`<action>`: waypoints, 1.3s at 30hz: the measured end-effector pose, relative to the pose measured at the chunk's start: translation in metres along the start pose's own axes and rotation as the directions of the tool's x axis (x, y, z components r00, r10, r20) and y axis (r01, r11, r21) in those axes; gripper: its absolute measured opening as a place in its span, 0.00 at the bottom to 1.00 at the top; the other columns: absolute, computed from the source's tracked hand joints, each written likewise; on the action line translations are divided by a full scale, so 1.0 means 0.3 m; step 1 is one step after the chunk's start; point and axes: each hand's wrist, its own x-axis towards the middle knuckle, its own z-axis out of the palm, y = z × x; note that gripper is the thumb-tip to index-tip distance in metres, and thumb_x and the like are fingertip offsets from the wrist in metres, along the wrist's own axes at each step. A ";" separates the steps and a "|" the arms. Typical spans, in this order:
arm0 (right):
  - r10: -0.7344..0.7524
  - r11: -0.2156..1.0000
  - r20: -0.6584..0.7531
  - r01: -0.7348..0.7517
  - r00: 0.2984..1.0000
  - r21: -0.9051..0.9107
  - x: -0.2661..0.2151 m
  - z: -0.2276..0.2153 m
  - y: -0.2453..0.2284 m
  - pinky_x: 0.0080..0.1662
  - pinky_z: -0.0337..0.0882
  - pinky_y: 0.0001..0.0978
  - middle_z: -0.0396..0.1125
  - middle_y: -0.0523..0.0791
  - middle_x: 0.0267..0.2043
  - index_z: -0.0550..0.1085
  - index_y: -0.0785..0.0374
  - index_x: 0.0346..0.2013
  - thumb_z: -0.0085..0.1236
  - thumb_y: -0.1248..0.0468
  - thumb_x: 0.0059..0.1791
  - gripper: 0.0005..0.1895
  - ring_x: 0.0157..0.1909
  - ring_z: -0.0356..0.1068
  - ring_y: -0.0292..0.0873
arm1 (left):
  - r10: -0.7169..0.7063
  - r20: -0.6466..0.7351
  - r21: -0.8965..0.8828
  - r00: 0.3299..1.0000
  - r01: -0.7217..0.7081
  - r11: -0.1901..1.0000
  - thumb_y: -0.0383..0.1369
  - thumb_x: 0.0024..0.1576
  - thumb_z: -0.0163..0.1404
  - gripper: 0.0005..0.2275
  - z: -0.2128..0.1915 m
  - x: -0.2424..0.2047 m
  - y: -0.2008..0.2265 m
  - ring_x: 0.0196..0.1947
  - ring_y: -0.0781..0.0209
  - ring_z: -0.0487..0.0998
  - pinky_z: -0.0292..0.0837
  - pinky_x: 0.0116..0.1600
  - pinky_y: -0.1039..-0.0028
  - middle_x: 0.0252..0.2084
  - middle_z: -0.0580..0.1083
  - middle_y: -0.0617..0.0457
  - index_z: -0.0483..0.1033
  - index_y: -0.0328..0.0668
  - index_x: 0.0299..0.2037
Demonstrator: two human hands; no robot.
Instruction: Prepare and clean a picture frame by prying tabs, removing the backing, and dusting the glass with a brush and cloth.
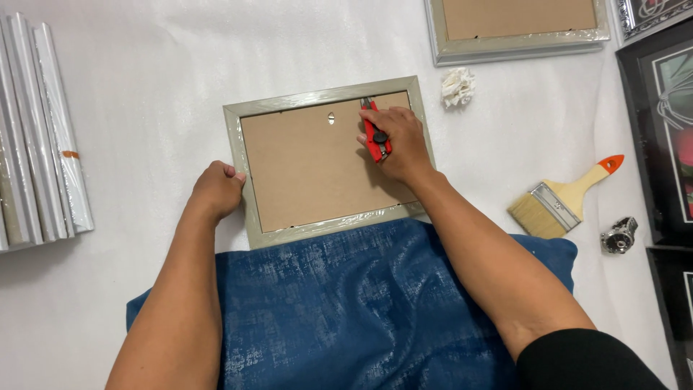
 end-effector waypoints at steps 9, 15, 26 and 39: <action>0.100 0.995 -0.117 -0.099 0.988 0.016 -0.004 -0.037 0.035 0.67 0.63 0.44 0.75 0.40 0.49 0.76 0.42 0.58 0.65 0.48 0.51 0.21 0.58 0.69 0.49 | -0.007 0.005 -0.032 1.000 0.007 0.999 0.40 0.63 0.52 0.14 -0.004 -0.004 0.007 0.56 0.34 0.77 0.73 0.56 0.53 0.47 0.78 0.35 0.76 0.36 0.50; 0.260 0.963 -0.163 -0.267 0.952 -0.021 -0.014 -0.051 0.063 0.64 0.66 0.48 0.74 0.38 0.50 0.75 0.38 0.58 0.62 0.47 0.52 0.20 0.59 0.69 0.48 | -0.025 0.004 -0.051 1.000 0.025 0.998 0.41 0.63 0.52 0.15 0.000 0.006 0.002 0.55 0.37 0.78 0.74 0.54 0.54 0.47 0.78 0.38 0.76 0.38 0.51; 0.217 0.976 -0.267 -0.200 0.939 0.089 0.063 -0.080 0.042 0.50 0.74 0.45 0.73 0.47 0.38 0.78 0.45 0.52 0.60 0.55 0.55 0.11 0.44 0.74 0.52 | 0.026 -0.035 -0.044 0.999 -0.028 0.999 0.41 0.63 0.54 0.14 0.017 0.010 -0.025 0.56 0.33 0.77 0.72 0.56 0.52 0.45 0.78 0.35 0.76 0.37 0.47; 0.303 0.905 -0.185 -0.222 0.935 0.364 0.063 -0.187 0.026 0.41 0.78 0.26 0.75 0.45 0.41 0.75 0.63 0.45 0.57 0.64 0.52 0.09 0.34 0.75 0.36 | -0.062 0.005 -0.055 0.998 0.062 0.997 0.37 0.66 0.50 0.10 -0.031 -0.046 0.055 0.44 0.50 0.79 0.74 0.52 0.62 0.43 0.78 0.45 0.74 0.39 0.50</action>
